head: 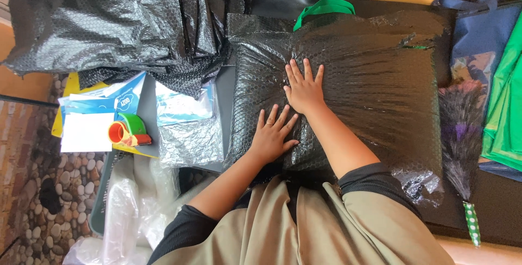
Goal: The person wraps a green tote bag with black bubble wrap on a table. They fold the bubble wrap around the bag, smooth the edges, and secure the package using a handheld tape dispenser and clear packing tape.
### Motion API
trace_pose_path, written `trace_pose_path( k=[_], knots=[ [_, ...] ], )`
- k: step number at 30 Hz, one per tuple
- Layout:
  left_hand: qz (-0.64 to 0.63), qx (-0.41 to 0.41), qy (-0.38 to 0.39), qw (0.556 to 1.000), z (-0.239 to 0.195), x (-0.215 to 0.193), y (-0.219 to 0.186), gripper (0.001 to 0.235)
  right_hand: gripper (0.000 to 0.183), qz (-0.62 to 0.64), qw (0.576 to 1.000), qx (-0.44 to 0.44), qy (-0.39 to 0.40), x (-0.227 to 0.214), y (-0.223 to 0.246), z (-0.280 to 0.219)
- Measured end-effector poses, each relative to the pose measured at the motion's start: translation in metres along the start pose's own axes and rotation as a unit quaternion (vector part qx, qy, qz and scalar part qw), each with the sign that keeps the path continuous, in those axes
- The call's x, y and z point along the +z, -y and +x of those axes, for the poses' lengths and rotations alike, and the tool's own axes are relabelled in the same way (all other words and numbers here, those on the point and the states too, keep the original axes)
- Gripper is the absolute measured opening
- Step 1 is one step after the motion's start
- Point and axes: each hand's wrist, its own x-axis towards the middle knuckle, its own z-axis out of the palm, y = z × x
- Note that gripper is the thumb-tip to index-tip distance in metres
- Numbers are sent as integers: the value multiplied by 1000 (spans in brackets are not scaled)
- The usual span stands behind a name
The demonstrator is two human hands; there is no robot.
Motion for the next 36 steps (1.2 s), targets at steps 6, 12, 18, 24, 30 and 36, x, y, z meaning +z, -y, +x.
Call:
trace_pose_path(
  k=[6, 12, 18, 24, 30, 36],
  knots=[
    [-9, 30, 14, 999, 2, 12, 10, 88, 69, -8, 1000, 5, -4, 4, -1, 3],
    [-96, 45, 18, 994, 1, 16, 24, 90, 69, -19, 1000, 7, -6, 7, -3, 5],
    [-172, 66, 8, 983, 0, 11, 30, 87, 70, 11, 1000, 13, 12, 7, -9, 11],
    [-196, 73, -13, 978, 6, 25, 37, 85, 72, 24, 999, 26, 15, -2, -7, 9],
    [-196, 79, -12, 977, 7, 27, 39, 80, 67, 27, 996, 8, -88, -31, 30, -29],
    [-183, 75, -9, 980, 8, 15, 34, 78, 64, 65, 998, -9, -8, 0, 29, -21]
  ],
)
